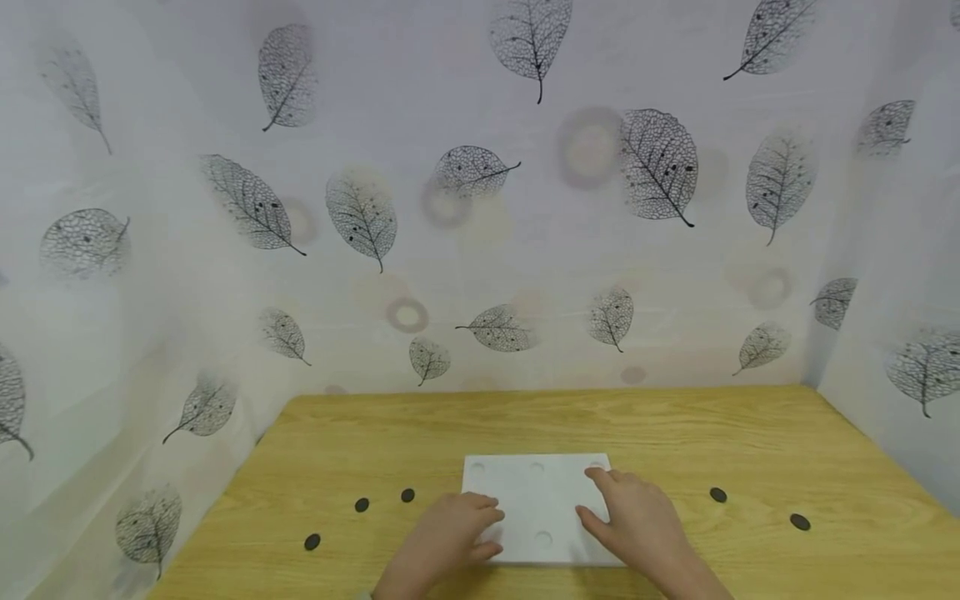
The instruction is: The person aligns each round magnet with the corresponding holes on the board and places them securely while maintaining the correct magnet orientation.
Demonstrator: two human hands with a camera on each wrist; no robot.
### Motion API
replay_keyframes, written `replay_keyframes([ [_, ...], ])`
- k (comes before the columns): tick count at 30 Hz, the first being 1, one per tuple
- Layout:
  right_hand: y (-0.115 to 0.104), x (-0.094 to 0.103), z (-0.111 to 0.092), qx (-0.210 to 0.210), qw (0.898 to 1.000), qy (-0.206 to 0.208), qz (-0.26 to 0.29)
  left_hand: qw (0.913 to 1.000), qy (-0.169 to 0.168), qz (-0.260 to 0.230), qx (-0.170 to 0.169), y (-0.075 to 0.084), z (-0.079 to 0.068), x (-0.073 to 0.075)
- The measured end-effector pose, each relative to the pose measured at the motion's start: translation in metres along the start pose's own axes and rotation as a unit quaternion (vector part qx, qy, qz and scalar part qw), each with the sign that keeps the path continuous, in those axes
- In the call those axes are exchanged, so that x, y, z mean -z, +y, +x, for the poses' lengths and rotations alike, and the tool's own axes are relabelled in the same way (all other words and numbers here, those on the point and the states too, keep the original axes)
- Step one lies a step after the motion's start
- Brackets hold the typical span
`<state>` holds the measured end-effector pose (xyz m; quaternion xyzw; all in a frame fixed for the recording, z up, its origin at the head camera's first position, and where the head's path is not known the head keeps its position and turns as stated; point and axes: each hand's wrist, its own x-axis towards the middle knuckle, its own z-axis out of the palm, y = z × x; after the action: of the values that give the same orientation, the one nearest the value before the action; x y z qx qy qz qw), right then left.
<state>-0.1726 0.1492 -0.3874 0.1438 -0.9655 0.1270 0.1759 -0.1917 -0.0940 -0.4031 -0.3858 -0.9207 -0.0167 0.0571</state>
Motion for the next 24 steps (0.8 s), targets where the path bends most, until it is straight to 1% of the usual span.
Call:
replay_keyframes([
  [3,0.0,0.0,0.0,-0.003,1.0,-0.001,0.003,0.9997,-0.019,-0.007,-0.012,-0.001,0.0,-0.002],
  [4,0.0,0.001,0.0,-0.002,1.0,-0.002,0.003,0.9996,-0.018,-0.008,-0.019,-0.001,-0.001,-0.003],
  [7,-0.001,0.001,0.0,-0.001,1.0,-0.004,0.002,0.9987,-0.001,0.005,-0.051,-0.002,-0.003,-0.004],
  [10,-0.002,0.001,-0.001,-0.001,1.0,-0.007,0.0,0.996,0.016,0.025,-0.084,-0.002,-0.006,-0.005],
  [12,-0.002,0.002,-0.001,-0.003,1.0,-0.01,0.002,0.9949,0.011,0.025,-0.097,-0.002,-0.008,-0.005],
  [15,-0.002,0.001,-0.002,-0.004,1.0,-0.012,0.004,0.9945,-0.007,0.017,-0.103,-0.001,-0.01,-0.005],
  [18,-0.002,0.0,-0.002,-0.006,1.0,-0.015,0.007,0.9952,-0.028,-0.001,-0.094,-0.002,-0.011,-0.005],
  [24,-0.001,-0.001,-0.002,-0.016,1.0,-0.017,0.006,0.9952,-0.053,-0.016,-0.08,-0.004,-0.009,-0.005],
])
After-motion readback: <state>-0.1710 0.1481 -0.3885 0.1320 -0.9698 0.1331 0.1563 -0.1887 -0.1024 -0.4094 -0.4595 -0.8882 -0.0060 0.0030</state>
